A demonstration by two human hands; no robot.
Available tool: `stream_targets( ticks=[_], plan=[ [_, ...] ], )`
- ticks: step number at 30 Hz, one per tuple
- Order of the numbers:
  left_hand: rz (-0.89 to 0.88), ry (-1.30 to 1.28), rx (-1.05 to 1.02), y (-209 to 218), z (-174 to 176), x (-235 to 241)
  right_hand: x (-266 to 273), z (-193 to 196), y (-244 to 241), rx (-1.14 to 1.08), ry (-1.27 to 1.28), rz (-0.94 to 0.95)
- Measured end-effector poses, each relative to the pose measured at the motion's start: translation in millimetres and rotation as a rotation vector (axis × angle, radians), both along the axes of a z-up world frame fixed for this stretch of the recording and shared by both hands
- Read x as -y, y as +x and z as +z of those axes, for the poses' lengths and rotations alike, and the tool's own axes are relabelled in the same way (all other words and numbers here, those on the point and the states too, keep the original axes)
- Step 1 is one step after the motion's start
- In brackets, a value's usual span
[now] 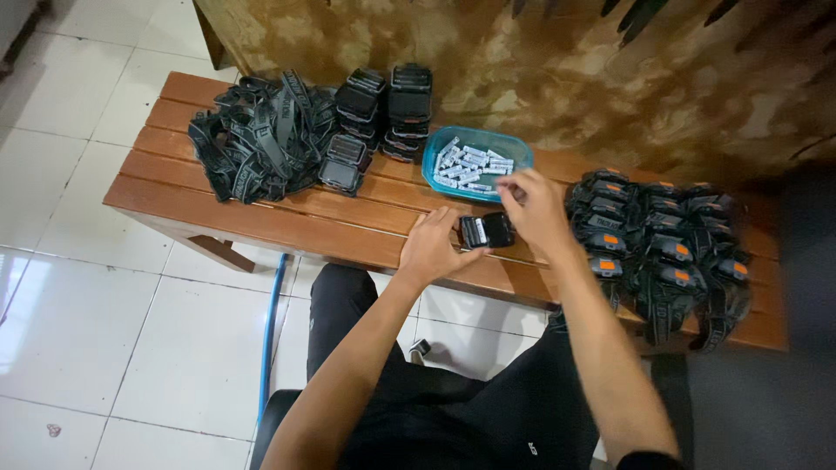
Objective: The person assembles headlamps by inserting batteries into the light units and attaching them to head straps. They test the lights to ensure they function correctly and place the completed units on a pile on the table.
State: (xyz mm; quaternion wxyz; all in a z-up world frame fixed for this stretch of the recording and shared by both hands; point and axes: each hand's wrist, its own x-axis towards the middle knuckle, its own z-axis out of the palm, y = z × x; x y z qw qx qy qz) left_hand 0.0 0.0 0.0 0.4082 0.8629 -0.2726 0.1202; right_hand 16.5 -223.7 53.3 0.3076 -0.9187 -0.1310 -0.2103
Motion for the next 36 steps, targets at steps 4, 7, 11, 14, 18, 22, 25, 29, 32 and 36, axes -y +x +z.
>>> stream_targets(
  ticks=[4, 7, 11, 14, 18, 22, 25, 29, 32, 36],
  plan=[
    [0.032, -0.003, 0.035, 0, -11, 3, 8, -13, 49, -0.237, -0.153, 0.047],
    [0.039, -0.004, 0.021, -2, -4, 2, 18, -45, 87, -0.395, -0.320, 0.082],
    [0.028, 0.000, -0.022, 1, -7, 2, 19, -65, 111, -0.541, -0.324, 0.097],
    [0.026, 0.017, -0.053, 0, -11, 3, 25, -79, 115, -0.614, -0.323, 0.067],
    [0.055, 0.013, -0.048, 0, -7, 5, 23, -56, 106, -0.638, -0.323, 0.119],
    [0.043, -0.011, -0.044, 2, -13, 4, 21, -47, 101, -0.624, -0.320, 0.144],
    [0.032, 0.009, -0.033, 0, -5, 3, 22, -48, 101, -0.657, -0.300, 0.131],
    [0.043, 0.005, -0.015, -6, 9, 2, 30, -63, 107, -0.659, -0.382, 0.125],
    [0.040, 0.019, -0.021, -3, 2, 2, 31, -68, 109, -0.637, -0.375, 0.122],
    [0.034, 0.024, -0.066, -7, 16, 1, 30, -69, 108, -0.658, -0.343, 0.126]
  ],
)
